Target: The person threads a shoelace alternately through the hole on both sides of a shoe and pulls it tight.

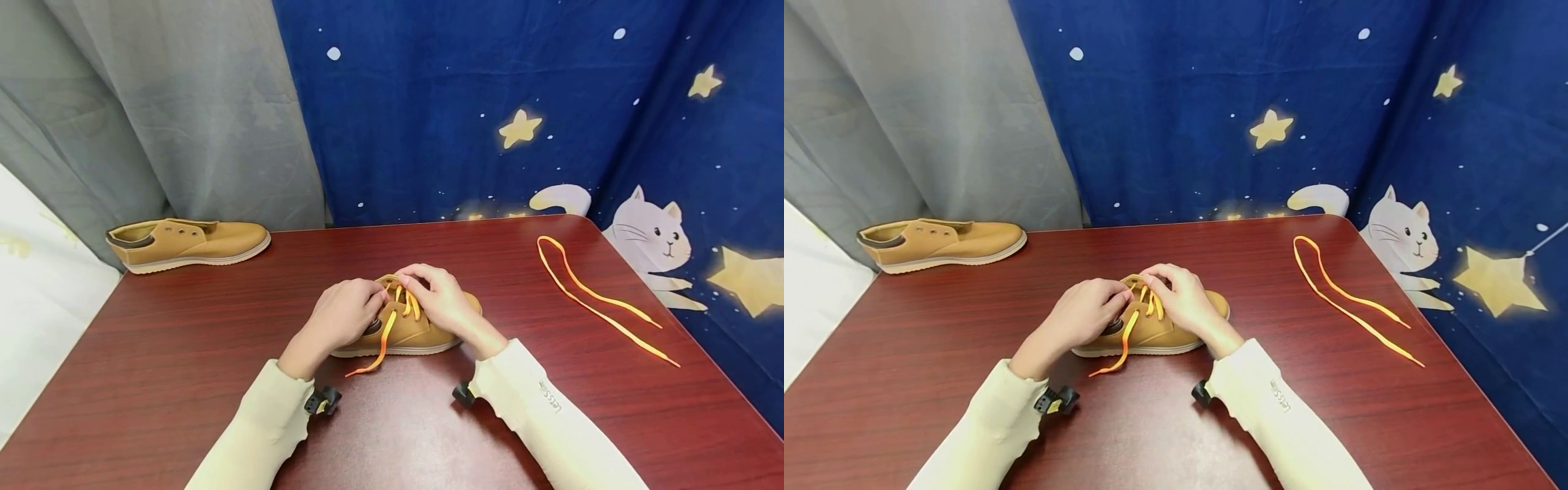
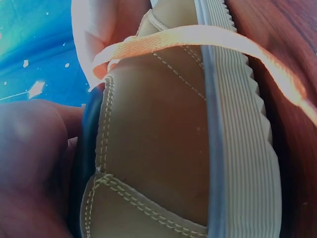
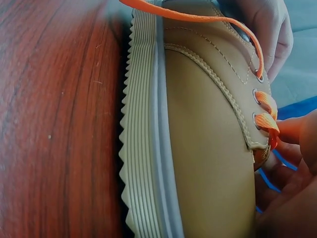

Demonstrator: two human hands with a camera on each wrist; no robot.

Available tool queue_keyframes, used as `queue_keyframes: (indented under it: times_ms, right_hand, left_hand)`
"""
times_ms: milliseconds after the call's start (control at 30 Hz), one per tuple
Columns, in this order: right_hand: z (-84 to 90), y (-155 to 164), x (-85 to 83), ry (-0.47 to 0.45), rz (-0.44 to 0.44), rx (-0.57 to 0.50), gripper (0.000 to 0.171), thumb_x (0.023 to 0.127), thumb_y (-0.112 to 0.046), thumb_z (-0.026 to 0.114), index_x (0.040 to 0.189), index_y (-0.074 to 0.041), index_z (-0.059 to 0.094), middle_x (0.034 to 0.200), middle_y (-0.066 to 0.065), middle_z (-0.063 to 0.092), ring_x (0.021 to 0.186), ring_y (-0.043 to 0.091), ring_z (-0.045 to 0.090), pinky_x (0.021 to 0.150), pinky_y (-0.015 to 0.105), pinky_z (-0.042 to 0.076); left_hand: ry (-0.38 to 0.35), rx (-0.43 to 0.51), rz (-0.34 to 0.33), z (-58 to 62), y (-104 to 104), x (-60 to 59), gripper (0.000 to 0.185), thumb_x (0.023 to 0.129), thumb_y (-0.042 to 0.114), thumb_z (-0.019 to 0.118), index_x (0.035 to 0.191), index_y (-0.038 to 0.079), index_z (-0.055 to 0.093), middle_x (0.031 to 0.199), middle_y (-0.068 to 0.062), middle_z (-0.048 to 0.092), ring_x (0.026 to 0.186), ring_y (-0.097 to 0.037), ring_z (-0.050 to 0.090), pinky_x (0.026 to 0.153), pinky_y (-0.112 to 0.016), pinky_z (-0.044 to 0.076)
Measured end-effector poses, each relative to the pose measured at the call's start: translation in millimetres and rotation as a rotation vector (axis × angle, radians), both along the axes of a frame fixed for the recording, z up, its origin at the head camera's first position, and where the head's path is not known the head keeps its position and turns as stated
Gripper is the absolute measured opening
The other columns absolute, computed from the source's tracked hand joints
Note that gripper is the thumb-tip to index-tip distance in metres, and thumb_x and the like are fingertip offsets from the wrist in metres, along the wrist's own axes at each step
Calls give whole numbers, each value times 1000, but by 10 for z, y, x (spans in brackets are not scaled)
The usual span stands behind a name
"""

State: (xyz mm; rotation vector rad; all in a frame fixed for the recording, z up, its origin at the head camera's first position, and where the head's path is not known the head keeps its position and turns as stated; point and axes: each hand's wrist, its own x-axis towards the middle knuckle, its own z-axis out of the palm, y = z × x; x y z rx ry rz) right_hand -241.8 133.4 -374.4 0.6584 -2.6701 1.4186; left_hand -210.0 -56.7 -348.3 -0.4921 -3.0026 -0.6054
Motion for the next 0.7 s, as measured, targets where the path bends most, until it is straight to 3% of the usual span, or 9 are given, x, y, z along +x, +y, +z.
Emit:
queue_keyframes:
  times_ms: [333, 500, 700]
  right_hand:
    - [6, -29, -27, -2, 12, 26, 23, 103, -25, 58, 115, -15, 75, 115, 3, 75, 113, 21, 67, 99, 40, 50]
    - [26, -22, -22, -56, 15, -3, 24, 103, -26, 56, 115, -16, 75, 115, 3, 76, 111, 20, 67, 99, 40, 50]
    - [6, 0, -39, -169, 47, -101, 29, 104, -25, 55, 116, -9, 75, 115, 8, 76, 112, 19, 68, 100, 35, 50]
  left_hand:
    - [2, 50, -5, 6, -58, 6, 22, 100, 18, 56, 89, 18, 74, 65, 5, 54, 64, -14, 50, 60, -29, 37]
    - [55, -16, 22, -19, 1, 19, 26, 102, 22, 56, 81, 17, 70, 61, 5, 48, 62, -17, 49, 61, -31, 39]
    - [70, -19, 58, -48, 81, 31, 33, 102, 25, 57, 70, 19, 61, 59, 5, 45, 61, -18, 49, 59, -33, 38]
